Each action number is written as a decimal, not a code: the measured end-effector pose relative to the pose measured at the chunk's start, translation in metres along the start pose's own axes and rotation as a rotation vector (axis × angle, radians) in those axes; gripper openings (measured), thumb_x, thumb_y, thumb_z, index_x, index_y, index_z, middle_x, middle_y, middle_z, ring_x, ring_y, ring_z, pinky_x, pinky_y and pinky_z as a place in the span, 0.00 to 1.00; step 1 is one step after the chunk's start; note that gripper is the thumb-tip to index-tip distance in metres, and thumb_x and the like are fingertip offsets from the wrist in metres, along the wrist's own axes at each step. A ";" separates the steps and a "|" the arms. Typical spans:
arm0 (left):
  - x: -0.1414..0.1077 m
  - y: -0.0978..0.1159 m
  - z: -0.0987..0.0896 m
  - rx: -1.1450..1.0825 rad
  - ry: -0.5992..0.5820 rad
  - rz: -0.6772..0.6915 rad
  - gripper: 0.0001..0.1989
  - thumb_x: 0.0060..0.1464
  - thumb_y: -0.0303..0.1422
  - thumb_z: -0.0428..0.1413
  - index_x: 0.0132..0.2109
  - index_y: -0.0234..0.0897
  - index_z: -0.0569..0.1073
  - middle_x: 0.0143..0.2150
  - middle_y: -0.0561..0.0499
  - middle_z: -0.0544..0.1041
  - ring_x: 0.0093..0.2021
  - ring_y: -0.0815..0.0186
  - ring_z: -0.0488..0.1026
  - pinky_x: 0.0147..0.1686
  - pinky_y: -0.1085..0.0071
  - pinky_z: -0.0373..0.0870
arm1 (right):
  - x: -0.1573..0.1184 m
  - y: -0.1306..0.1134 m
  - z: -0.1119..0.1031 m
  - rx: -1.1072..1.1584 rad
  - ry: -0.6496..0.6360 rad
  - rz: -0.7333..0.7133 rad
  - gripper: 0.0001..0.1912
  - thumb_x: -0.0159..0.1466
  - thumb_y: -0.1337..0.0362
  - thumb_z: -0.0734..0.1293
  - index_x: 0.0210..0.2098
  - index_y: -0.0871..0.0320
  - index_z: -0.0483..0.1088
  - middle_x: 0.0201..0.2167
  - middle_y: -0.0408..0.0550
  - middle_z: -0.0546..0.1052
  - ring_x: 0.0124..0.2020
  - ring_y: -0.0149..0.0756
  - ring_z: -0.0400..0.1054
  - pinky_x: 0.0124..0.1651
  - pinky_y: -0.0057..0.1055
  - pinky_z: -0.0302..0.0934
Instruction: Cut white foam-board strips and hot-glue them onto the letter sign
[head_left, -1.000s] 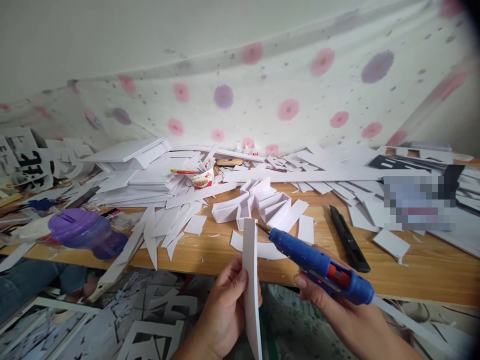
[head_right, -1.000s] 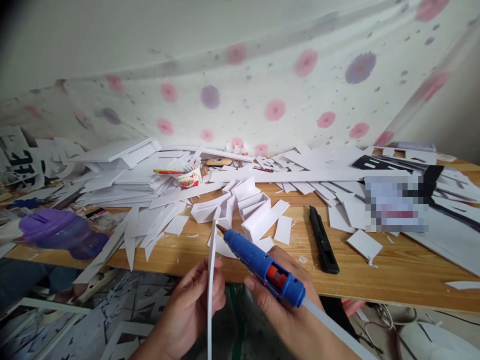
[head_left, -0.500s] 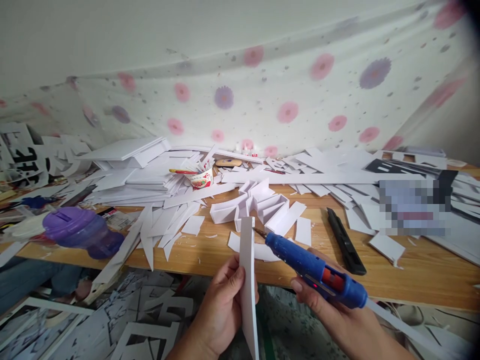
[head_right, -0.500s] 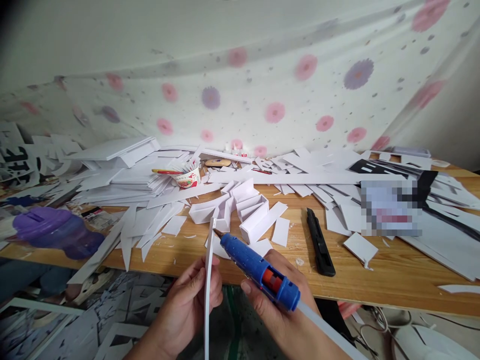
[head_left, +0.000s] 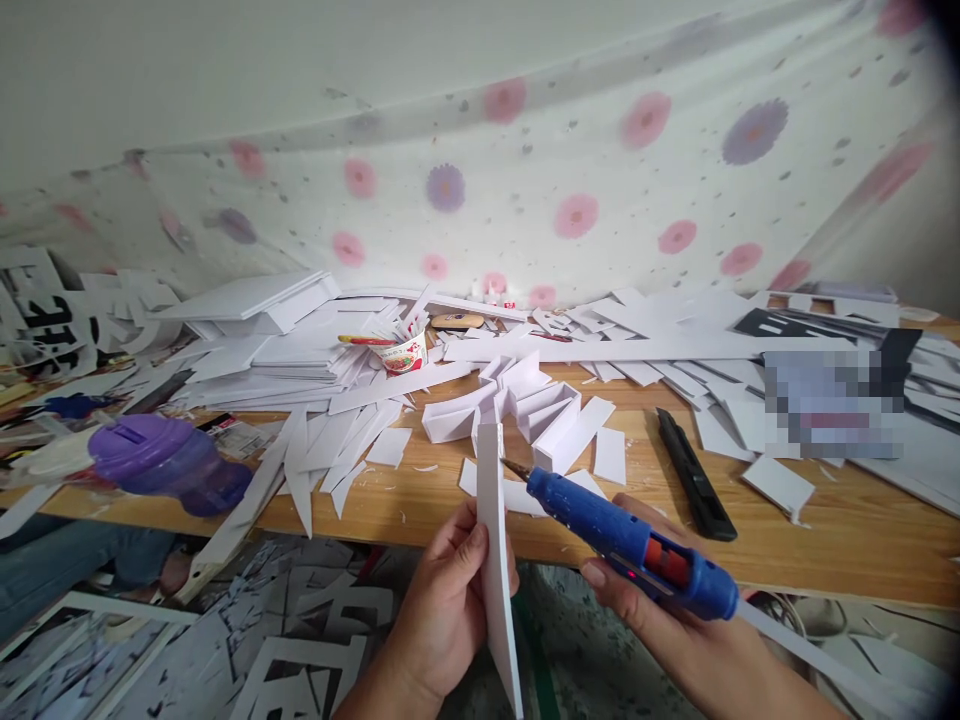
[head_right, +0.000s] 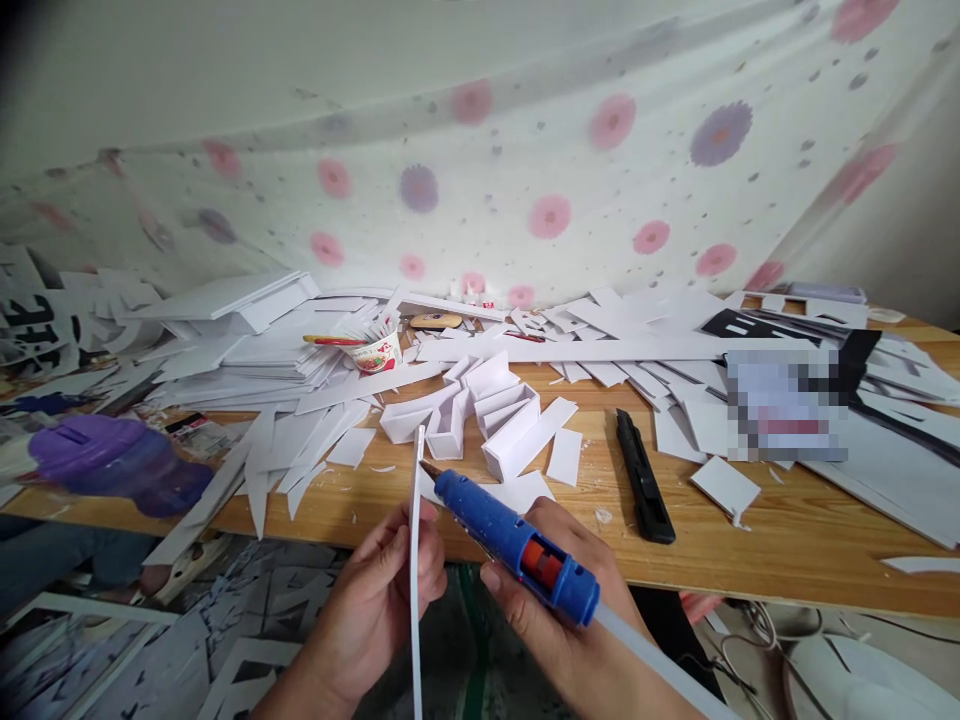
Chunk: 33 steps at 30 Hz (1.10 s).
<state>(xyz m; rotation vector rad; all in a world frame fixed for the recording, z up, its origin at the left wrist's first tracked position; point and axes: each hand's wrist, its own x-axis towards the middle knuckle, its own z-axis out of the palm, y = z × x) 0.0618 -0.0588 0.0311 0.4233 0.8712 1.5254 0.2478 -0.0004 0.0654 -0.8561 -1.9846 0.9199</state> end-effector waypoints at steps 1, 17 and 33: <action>0.000 0.000 0.000 -0.002 0.001 -0.001 0.14 0.51 0.38 0.63 0.41 0.35 0.71 0.22 0.55 0.68 0.21 0.74 0.64 0.24 0.75 0.58 | 0.000 0.000 0.001 0.004 0.001 0.005 0.15 0.63 0.54 0.65 0.24 0.53 0.60 0.23 0.40 0.63 0.24 0.32 0.62 0.26 0.27 0.60; 0.000 0.001 0.001 -0.035 0.047 -0.009 0.18 0.46 0.37 0.66 0.42 0.36 0.71 0.23 0.55 0.69 0.22 0.73 0.64 0.23 0.75 0.58 | -0.006 -0.001 0.005 0.026 0.018 0.038 0.14 0.63 0.52 0.64 0.26 0.52 0.64 0.25 0.42 0.68 0.26 0.35 0.66 0.28 0.30 0.62; 0.001 0.004 0.003 -0.035 0.091 0.016 0.20 0.44 0.37 0.67 0.42 0.36 0.70 0.25 0.56 0.68 0.23 0.73 0.64 0.24 0.75 0.59 | -0.007 0.005 0.004 0.019 -0.082 0.023 0.13 0.65 0.57 0.63 0.27 0.54 0.61 0.27 0.40 0.65 0.27 0.31 0.63 0.29 0.29 0.58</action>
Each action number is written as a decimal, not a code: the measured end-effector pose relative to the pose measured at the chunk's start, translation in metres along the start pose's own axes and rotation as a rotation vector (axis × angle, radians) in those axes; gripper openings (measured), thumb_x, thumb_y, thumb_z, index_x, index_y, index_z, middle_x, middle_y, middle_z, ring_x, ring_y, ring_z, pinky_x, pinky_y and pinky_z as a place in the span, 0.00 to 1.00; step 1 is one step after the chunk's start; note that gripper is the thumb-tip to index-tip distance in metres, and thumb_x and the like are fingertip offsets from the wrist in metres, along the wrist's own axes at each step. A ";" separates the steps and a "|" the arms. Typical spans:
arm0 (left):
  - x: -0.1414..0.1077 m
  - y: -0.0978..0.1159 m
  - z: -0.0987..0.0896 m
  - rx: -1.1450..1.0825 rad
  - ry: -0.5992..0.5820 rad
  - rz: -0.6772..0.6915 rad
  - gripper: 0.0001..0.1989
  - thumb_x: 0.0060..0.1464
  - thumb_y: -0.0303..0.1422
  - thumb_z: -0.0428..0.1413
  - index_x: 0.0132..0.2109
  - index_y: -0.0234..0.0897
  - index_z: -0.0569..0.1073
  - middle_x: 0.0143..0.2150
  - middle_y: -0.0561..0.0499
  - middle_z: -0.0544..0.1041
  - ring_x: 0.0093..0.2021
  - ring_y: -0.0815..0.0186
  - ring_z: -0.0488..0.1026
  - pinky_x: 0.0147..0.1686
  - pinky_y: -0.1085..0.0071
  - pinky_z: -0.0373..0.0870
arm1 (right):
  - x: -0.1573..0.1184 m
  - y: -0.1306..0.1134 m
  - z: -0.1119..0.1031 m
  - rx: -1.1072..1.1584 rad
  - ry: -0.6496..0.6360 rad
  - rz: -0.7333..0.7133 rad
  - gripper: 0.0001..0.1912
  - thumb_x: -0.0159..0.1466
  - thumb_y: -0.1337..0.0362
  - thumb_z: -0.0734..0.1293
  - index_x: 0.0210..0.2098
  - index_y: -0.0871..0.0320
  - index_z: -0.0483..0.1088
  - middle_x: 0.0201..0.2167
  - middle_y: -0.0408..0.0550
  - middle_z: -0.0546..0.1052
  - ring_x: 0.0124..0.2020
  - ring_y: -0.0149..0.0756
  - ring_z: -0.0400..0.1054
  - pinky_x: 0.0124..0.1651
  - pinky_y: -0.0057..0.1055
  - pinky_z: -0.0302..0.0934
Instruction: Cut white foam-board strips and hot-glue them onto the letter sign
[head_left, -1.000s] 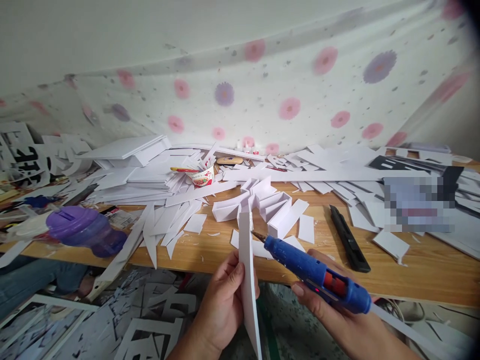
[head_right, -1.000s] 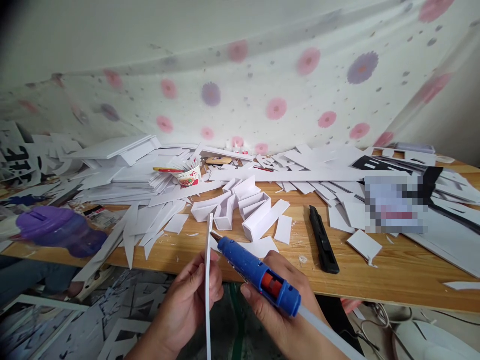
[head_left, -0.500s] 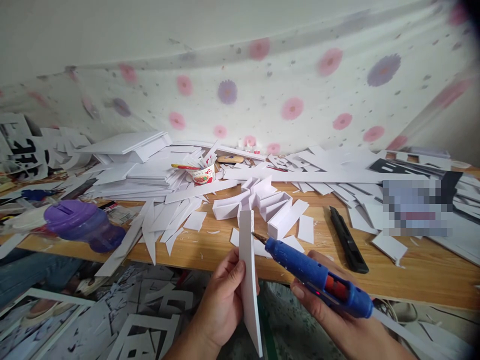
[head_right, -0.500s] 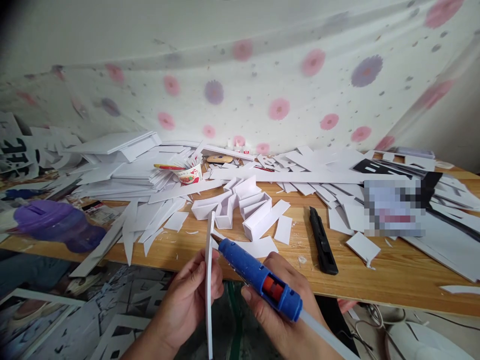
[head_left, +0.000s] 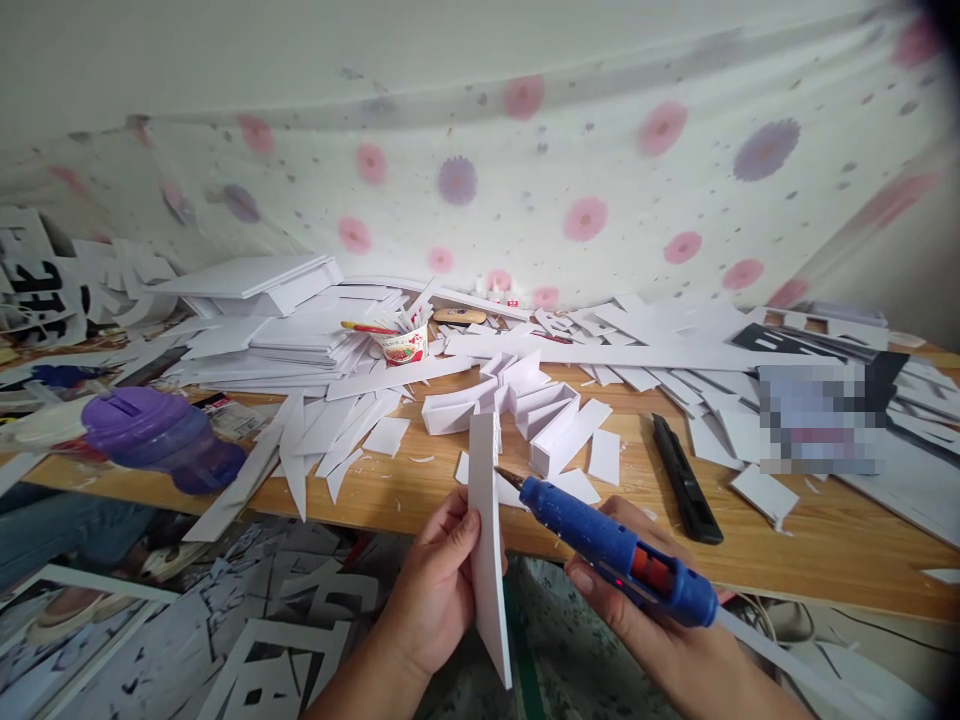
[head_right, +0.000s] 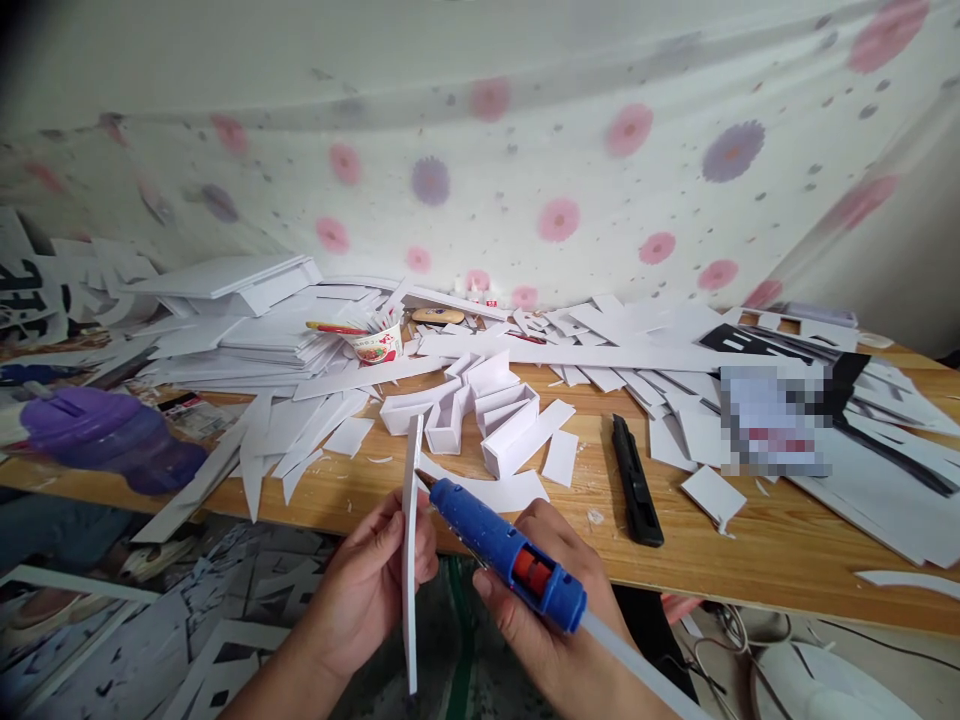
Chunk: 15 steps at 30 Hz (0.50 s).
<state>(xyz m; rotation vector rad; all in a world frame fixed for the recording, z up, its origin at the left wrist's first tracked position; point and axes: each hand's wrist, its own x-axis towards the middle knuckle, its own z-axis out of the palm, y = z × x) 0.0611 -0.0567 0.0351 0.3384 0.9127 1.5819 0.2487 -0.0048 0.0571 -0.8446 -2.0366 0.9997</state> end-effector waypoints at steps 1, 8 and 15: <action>0.000 0.000 0.000 0.001 0.000 0.002 0.20 0.44 0.37 0.67 0.42 0.36 0.70 0.25 0.56 0.68 0.23 0.73 0.64 0.24 0.75 0.59 | -0.001 0.000 0.000 0.003 -0.006 -0.002 0.12 0.65 0.57 0.63 0.28 0.54 0.62 0.27 0.41 0.66 0.28 0.32 0.64 0.31 0.30 0.59; 0.001 0.000 -0.002 0.003 -0.023 0.029 0.17 0.45 0.36 0.66 0.41 0.37 0.70 0.25 0.56 0.68 0.22 0.73 0.63 0.23 0.75 0.58 | -0.002 -0.002 -0.001 0.013 -0.049 -0.001 0.11 0.65 0.57 0.62 0.29 0.54 0.64 0.29 0.43 0.67 0.31 0.35 0.64 0.33 0.33 0.60; 0.002 0.001 0.000 0.008 -0.073 0.057 0.14 0.48 0.35 0.65 0.40 0.37 0.72 0.24 0.56 0.69 0.22 0.72 0.64 0.25 0.75 0.60 | -0.003 -0.001 -0.001 0.038 -0.059 0.002 0.13 0.65 0.56 0.63 0.27 0.55 0.62 0.28 0.42 0.64 0.29 0.33 0.62 0.32 0.32 0.57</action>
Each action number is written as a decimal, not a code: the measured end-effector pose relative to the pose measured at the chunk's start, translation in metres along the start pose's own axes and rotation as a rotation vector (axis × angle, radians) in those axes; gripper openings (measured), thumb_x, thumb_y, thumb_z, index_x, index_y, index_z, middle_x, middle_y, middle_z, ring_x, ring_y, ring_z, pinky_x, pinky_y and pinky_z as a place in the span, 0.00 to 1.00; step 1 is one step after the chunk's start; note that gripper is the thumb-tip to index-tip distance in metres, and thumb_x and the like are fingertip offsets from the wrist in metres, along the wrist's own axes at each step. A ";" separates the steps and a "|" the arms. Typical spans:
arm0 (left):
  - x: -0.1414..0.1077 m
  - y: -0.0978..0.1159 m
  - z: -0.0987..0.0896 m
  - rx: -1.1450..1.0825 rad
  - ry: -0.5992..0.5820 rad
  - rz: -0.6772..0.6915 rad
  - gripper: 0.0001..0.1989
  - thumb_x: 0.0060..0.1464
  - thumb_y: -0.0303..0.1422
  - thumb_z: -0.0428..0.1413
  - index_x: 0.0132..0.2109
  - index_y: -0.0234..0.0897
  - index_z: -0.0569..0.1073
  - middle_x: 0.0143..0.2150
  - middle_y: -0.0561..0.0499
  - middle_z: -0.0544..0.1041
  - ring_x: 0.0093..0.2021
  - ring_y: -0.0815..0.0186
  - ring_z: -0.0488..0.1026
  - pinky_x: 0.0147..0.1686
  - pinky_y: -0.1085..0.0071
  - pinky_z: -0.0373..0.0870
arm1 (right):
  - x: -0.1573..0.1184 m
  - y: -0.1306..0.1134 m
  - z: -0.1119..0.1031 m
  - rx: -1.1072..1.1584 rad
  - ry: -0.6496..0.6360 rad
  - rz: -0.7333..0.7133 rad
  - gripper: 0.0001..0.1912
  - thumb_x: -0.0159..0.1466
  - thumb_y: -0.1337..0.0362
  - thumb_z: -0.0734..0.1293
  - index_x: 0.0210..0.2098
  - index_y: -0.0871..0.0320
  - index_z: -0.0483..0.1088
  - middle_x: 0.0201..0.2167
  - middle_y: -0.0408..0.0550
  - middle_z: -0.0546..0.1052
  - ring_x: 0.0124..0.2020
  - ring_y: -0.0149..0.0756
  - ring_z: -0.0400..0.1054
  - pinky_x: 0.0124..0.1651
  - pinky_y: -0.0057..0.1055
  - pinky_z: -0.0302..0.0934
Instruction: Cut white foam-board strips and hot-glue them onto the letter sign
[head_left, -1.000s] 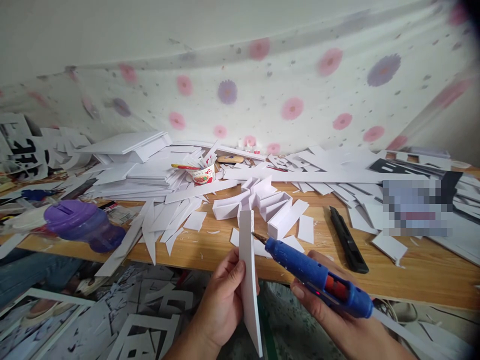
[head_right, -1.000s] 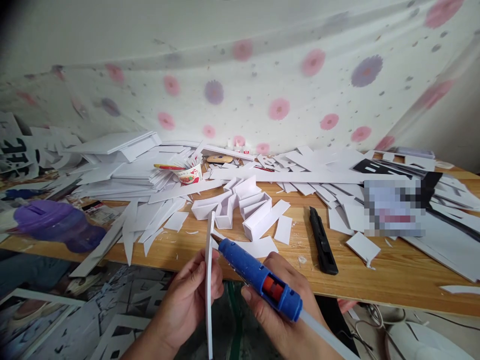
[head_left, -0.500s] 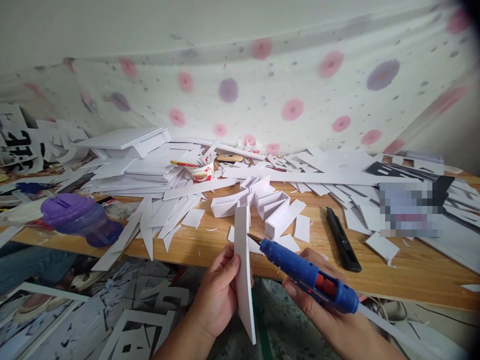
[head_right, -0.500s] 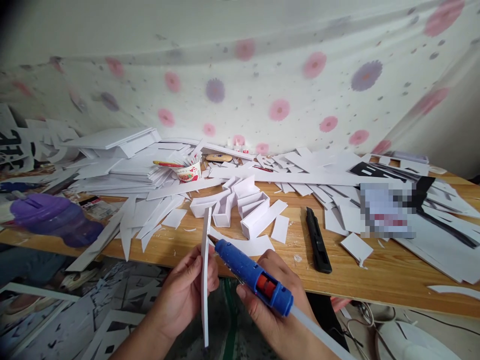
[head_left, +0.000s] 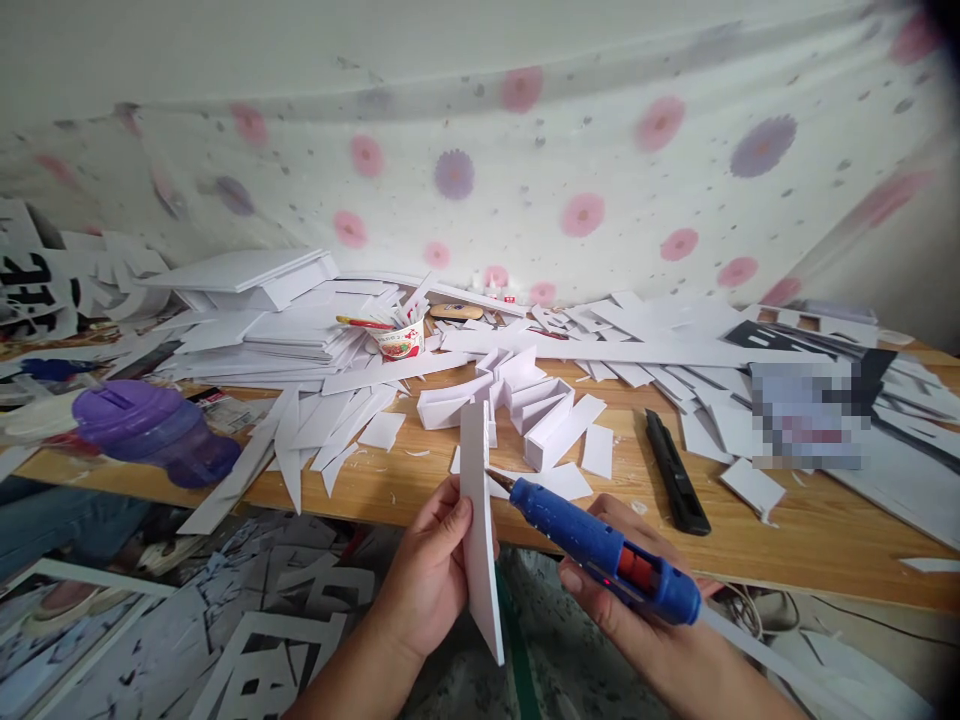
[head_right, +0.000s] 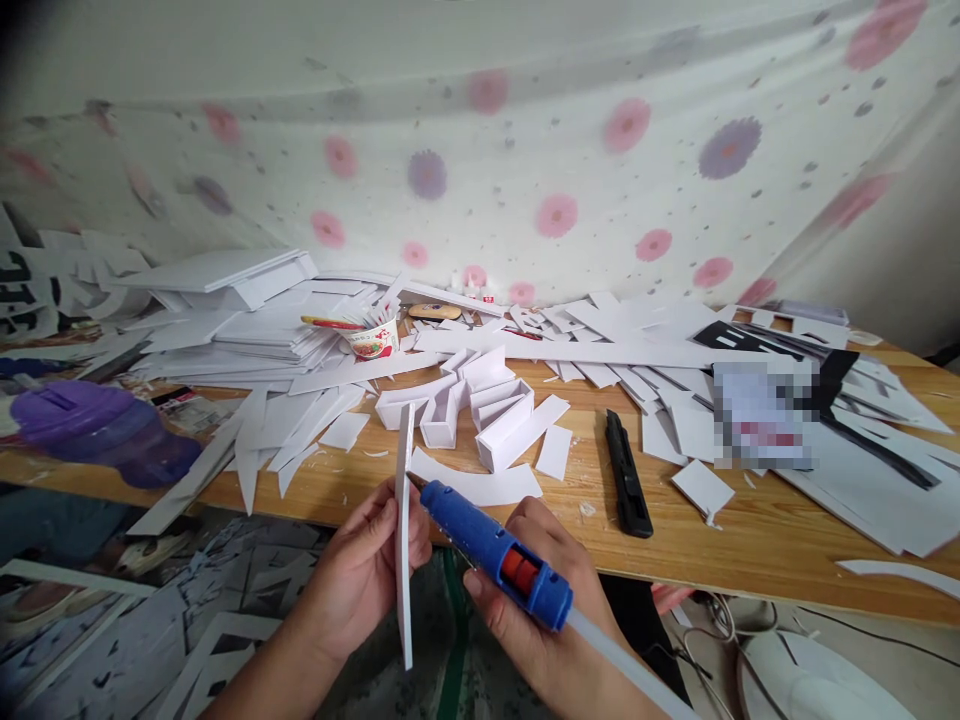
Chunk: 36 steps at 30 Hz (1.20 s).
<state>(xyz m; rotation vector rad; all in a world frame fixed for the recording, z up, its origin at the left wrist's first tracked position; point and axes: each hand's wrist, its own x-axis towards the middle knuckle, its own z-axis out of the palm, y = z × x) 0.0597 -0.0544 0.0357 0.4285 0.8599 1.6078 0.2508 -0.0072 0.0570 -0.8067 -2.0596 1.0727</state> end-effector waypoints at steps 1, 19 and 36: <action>0.000 0.000 0.000 -0.005 -0.003 0.004 0.14 0.48 0.35 0.65 0.40 0.37 0.72 0.24 0.56 0.69 0.22 0.72 0.64 0.24 0.75 0.60 | 0.000 0.000 0.000 0.008 -0.005 -0.004 0.13 0.65 0.56 0.63 0.27 0.55 0.62 0.28 0.41 0.64 0.29 0.33 0.62 0.32 0.32 0.57; -0.003 0.003 0.006 -0.067 0.024 0.011 0.14 0.46 0.32 0.66 0.40 0.36 0.72 0.27 0.55 0.72 0.25 0.72 0.68 0.28 0.75 0.65 | 0.000 -0.005 -0.001 0.051 -0.002 -0.108 0.05 0.65 0.62 0.64 0.32 0.54 0.66 0.32 0.41 0.67 0.33 0.32 0.64 0.36 0.29 0.59; -0.002 0.005 0.006 -0.044 0.012 0.064 0.12 0.49 0.32 0.64 0.42 0.38 0.73 0.24 0.56 0.71 0.22 0.72 0.66 0.27 0.74 0.65 | 0.000 -0.002 0.000 -0.034 0.016 -0.108 0.12 0.65 0.59 0.63 0.28 0.55 0.60 0.28 0.40 0.64 0.30 0.32 0.62 0.33 0.29 0.57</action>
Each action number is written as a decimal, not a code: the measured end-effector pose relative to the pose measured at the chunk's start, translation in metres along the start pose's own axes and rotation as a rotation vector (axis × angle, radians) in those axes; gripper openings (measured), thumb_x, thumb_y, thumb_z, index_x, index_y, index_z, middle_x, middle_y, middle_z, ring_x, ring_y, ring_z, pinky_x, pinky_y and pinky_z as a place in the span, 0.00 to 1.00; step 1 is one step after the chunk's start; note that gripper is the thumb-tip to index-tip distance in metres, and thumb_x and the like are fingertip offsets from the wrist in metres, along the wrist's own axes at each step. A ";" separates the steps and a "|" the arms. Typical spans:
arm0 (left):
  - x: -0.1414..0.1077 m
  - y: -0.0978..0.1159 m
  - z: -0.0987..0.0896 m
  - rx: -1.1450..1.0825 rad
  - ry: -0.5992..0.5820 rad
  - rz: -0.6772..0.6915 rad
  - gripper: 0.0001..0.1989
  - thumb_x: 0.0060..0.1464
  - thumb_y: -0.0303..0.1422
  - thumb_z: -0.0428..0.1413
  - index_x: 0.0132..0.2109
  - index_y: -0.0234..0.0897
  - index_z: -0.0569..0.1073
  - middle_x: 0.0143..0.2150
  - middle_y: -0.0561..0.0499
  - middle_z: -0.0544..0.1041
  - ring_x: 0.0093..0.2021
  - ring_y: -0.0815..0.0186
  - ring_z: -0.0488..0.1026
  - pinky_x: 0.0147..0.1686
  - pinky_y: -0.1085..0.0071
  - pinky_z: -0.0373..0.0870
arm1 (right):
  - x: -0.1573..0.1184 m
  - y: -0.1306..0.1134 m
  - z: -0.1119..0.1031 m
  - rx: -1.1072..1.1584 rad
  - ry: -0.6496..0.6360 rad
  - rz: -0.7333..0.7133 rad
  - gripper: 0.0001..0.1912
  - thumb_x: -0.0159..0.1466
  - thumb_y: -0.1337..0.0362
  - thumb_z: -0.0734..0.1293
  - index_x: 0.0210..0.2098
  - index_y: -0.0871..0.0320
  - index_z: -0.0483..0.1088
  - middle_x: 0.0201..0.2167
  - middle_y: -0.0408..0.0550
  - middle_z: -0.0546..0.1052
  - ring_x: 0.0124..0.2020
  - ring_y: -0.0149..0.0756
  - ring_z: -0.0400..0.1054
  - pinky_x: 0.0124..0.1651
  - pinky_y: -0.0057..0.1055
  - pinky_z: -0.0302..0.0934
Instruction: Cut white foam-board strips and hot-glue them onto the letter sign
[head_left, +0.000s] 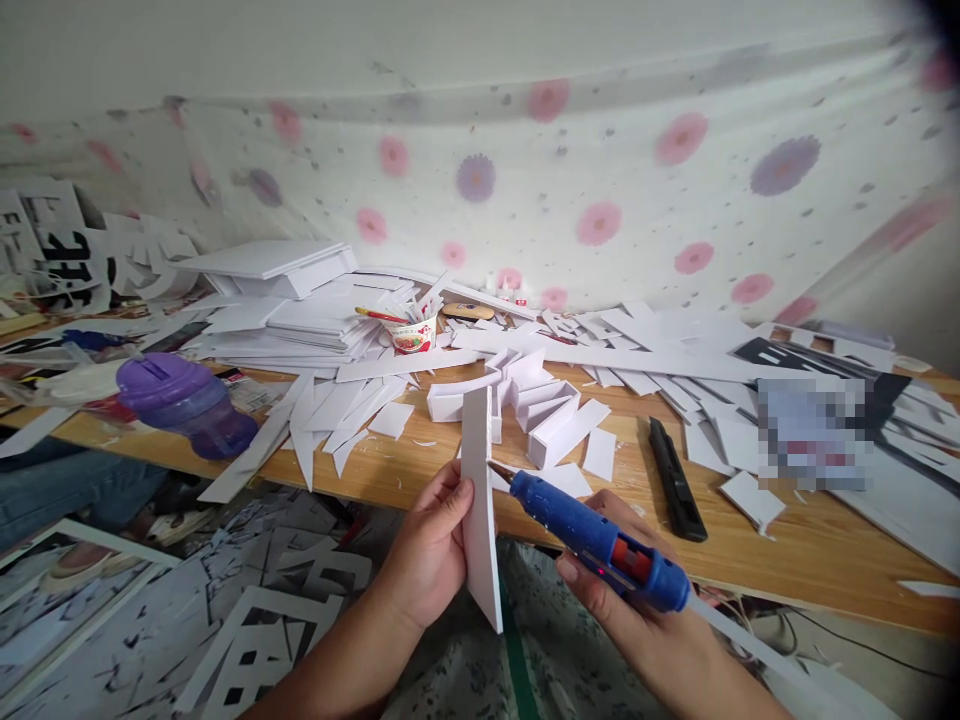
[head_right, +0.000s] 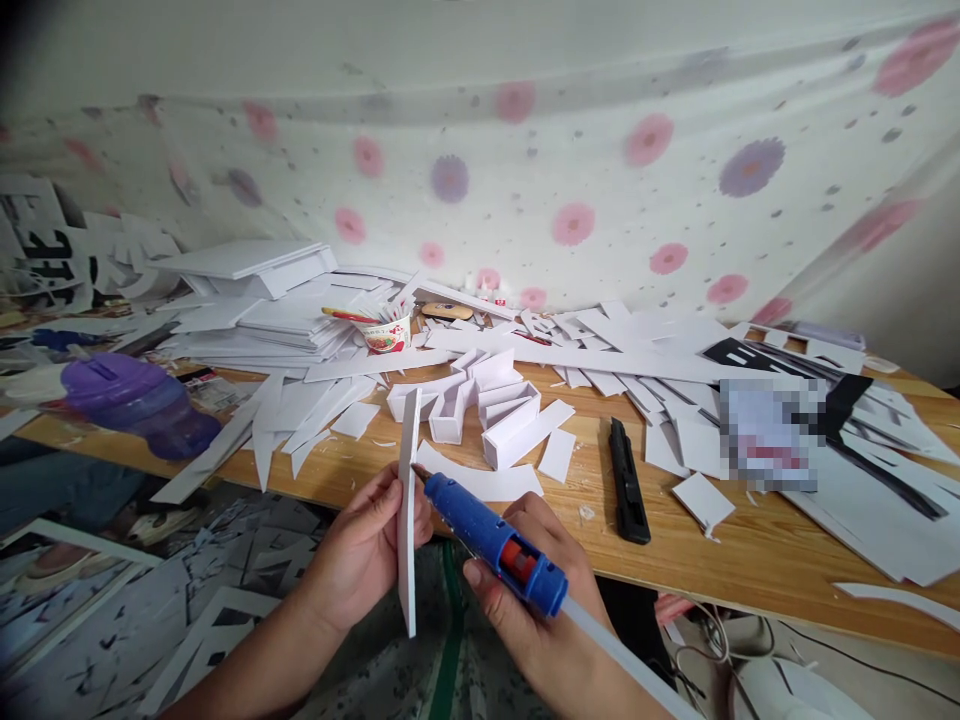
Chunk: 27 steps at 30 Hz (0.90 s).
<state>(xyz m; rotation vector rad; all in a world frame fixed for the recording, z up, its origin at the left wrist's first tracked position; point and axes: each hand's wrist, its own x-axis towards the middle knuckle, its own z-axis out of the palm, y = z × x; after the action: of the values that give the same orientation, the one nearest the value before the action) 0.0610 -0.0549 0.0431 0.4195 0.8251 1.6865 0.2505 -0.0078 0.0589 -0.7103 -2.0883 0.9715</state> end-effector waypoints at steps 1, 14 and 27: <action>0.001 0.000 0.000 0.002 0.002 0.005 0.12 0.49 0.32 0.64 0.41 0.38 0.73 0.24 0.56 0.70 0.22 0.72 0.65 0.26 0.74 0.64 | 0.000 0.000 0.000 0.000 -0.003 -0.001 0.11 0.65 0.59 0.63 0.28 0.55 0.61 0.28 0.41 0.64 0.31 0.32 0.62 0.33 0.29 0.58; 0.006 0.002 -0.001 0.019 0.048 0.051 0.13 0.46 0.32 0.65 0.40 0.36 0.74 0.26 0.56 0.70 0.23 0.74 0.65 0.24 0.76 0.65 | -0.001 0.000 0.001 -0.042 -0.031 0.019 0.10 0.66 0.59 0.62 0.29 0.54 0.63 0.30 0.43 0.68 0.34 0.35 0.66 0.37 0.32 0.62; 0.006 0.009 0.000 0.055 0.114 0.082 0.17 0.44 0.35 0.67 0.40 0.36 0.72 0.29 0.56 0.73 0.24 0.73 0.69 0.28 0.74 0.67 | 0.001 -0.007 0.000 -0.033 -0.035 -0.044 0.06 0.65 0.62 0.63 0.31 0.54 0.62 0.29 0.42 0.66 0.32 0.33 0.65 0.35 0.29 0.62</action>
<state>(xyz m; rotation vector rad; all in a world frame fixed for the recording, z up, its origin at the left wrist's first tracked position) 0.0530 -0.0497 0.0489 0.4017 0.9509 1.7797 0.2488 -0.0112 0.0646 -0.6653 -2.1454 0.9333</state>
